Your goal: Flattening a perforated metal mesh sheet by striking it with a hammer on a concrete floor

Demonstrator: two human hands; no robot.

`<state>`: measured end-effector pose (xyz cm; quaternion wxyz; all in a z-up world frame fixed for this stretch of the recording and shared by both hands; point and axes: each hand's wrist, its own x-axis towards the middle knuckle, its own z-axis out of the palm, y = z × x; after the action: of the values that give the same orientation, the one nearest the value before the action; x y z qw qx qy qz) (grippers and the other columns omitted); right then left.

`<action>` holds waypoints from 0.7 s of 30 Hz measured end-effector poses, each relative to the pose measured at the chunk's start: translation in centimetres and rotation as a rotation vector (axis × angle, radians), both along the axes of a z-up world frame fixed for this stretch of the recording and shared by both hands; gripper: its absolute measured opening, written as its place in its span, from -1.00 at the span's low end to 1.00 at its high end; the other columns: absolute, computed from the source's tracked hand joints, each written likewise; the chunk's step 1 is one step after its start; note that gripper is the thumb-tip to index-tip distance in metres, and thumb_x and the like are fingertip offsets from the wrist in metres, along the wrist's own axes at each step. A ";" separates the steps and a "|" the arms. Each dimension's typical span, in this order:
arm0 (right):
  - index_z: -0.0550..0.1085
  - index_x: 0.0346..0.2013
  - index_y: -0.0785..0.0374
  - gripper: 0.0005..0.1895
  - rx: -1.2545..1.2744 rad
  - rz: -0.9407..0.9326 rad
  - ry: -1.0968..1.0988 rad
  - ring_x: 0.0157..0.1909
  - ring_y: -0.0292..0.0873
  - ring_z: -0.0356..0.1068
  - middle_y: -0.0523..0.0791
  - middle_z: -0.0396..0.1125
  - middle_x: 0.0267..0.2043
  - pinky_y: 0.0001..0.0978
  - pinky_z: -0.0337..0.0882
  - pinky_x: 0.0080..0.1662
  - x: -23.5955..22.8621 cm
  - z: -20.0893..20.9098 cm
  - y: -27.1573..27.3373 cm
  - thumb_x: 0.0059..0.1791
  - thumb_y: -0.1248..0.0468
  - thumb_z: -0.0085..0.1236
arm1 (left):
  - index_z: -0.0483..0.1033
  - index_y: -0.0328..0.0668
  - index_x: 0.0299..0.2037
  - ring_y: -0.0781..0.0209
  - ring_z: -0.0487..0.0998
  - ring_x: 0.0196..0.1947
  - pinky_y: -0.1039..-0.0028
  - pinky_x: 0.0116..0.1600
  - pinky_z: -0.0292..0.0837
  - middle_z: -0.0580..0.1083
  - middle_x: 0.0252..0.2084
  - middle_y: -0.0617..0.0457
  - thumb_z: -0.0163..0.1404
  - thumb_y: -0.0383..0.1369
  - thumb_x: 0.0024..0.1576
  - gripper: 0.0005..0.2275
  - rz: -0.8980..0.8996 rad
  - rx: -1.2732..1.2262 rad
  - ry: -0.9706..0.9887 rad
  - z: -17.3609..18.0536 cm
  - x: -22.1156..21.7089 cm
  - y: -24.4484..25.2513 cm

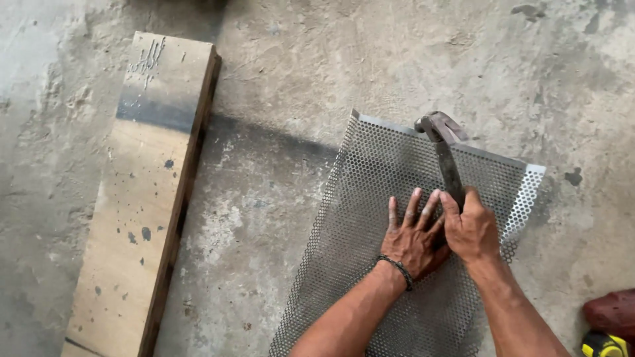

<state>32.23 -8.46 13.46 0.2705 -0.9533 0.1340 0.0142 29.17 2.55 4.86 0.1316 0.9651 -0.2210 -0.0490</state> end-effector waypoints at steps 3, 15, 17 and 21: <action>0.44 -0.06 0.22 -0.55 -0.014 0.055 0.083 -0.25 0.25 0.54 0.07 0.47 -0.57 0.19 0.47 -0.20 1.4 -1.8 -0.7 0.13 -0.12 0.00 | 0.13 0.34 0.47 -0.11 -0.37 0.62 -0.34 0.51 -0.57 -0.07 0.61 0.17 -0.30 0.25 0.17 -0.35 -0.012 0.041 0.024 0.0 0.3 0.0; 0.44 -0.07 0.19 -0.49 -0.064 0.131 0.119 -0.13 0.35 0.50 0.25 0.48 -0.30 0.23 0.48 -0.16 4.2 -0.4 4.5 0.11 -0.20 -0.02 | 0.19 0.26 0.45 -0.16 -0.36 0.61 -0.36 0.51 -0.69 0.02 0.58 0.23 -0.39 0.17 0.18 -0.38 -0.047 0.061 0.097 3.6 0.3 1.4; 0.44 -0.04 0.23 -0.52 0.011 0.121 0.091 -0.14 0.41 0.48 0.30 0.46 -0.28 0.28 0.46 -0.17 3.9 1.1 5.6 0.13 -0.14 -0.03 | 0.17 0.22 0.46 -0.16 -0.35 0.61 -0.37 0.51 -0.70 0.03 0.58 0.22 -0.37 0.16 0.18 -0.36 -0.051 0.067 0.097 3.2 0.2 1.2; 0.44 -0.04 0.29 -0.55 0.027 0.132 0.109 -0.14 0.48 0.46 0.36 0.45 -0.27 0.33 0.44 -0.17 4.0 2.9 7.1 0.12 -0.06 0.02 | 0.20 0.19 0.46 -0.17 -0.36 0.61 -0.35 0.51 -0.75 0.04 0.58 0.26 -0.29 0.09 0.19 -0.39 -0.065 0.071 0.085 5.4 0.5 2.3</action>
<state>36.27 -1.39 16.35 0.2742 -0.9541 0.0850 0.0856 29.65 4.86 10.24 0.1052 0.9585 -0.2445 -0.1022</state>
